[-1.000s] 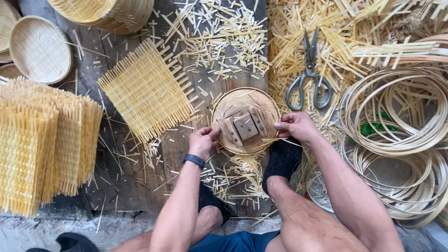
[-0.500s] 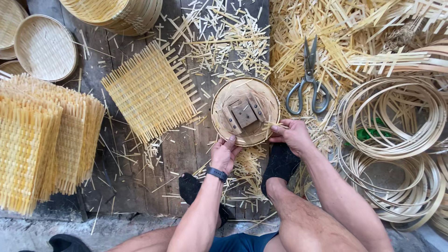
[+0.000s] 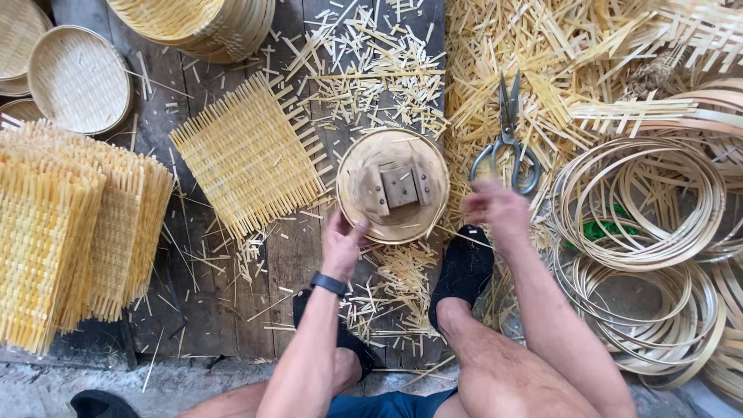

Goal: The person sits on the floor and uses shears to trim the excess edges of a woven bamboo mat placed over a circular wooden mold. After trimming, the person removes the mold and stacks the finished basket with others nearby.

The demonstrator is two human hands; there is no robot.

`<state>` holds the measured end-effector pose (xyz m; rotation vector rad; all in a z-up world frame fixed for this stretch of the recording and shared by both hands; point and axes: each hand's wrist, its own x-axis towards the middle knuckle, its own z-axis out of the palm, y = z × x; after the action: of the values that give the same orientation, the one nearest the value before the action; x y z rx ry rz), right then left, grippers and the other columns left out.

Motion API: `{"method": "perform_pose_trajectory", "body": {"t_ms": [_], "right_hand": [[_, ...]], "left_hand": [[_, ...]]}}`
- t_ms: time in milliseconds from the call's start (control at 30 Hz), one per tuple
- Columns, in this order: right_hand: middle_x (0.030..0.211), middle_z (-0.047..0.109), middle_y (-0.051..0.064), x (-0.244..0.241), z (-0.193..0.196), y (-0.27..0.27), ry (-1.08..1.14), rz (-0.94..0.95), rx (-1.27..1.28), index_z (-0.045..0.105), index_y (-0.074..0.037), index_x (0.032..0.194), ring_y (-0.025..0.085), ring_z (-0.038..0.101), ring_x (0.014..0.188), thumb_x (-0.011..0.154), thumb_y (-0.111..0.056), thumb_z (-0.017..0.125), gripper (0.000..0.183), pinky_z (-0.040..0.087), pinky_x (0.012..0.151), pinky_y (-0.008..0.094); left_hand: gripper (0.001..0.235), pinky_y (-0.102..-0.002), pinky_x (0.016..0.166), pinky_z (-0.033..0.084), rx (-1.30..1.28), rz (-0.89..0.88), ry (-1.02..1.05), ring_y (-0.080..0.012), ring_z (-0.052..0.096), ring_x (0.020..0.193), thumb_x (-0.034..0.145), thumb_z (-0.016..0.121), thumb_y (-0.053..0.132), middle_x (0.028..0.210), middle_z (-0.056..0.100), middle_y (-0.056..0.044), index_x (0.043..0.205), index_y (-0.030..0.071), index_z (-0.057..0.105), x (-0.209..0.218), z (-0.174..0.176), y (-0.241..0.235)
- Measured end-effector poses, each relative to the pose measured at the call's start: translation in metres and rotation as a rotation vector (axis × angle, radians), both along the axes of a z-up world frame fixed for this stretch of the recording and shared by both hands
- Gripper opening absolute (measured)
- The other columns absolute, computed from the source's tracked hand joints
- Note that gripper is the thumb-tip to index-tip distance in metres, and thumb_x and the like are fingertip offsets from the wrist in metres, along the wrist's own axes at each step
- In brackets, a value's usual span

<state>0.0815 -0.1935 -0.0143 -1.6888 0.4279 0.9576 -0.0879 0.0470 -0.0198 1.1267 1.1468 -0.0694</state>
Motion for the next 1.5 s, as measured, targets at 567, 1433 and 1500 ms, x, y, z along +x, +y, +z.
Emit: {"method": "perform_pose_trajectory", "body": {"t_ms": [567,1433,1500], "right_hand": [[0.135,0.059,0.020,-0.025,0.014,0.015,-0.150,0.258,0.197,0.038,-0.003,0.149,0.029,0.062,0.122,0.056,-0.027,0.084,0.107,0.051,0.107,0.040],[0.135,0.059,0.009,0.002,-0.008,-0.089,-0.194,-0.196,0.584,0.039,-0.002,0.154,0.024,0.054,0.132,0.072,-0.023,0.084,0.096,0.039,0.115,0.041],[0.135,0.059,0.009,0.002,-0.005,-0.088,-0.189,-0.194,0.592,0.039,-0.003,0.154,0.024,0.054,0.132,0.072,-0.023,0.084,0.097,0.039,0.116,0.042]], "left_hand": [[0.059,-0.033,0.059,0.063,0.594,-0.352,-0.316,-0.0161,0.076,0.076,0.100,0.040,0.058,0.093,0.078,-0.007,0.120,0.013,0.072,0.051,0.042,0.003],[0.020,-0.034,0.081,0.060,0.618,-0.835,0.339,-0.0210,0.075,0.078,0.078,0.083,0.018,0.090,0.080,-0.011,0.097,0.012,0.083,0.141,-0.038,0.127],[0.019,-0.033,0.078,0.060,0.644,-0.836,0.324,-0.0200,0.074,0.074,0.076,0.085,0.018,0.087,0.080,-0.011,0.094,0.011,0.083,0.142,-0.041,0.128]]}}
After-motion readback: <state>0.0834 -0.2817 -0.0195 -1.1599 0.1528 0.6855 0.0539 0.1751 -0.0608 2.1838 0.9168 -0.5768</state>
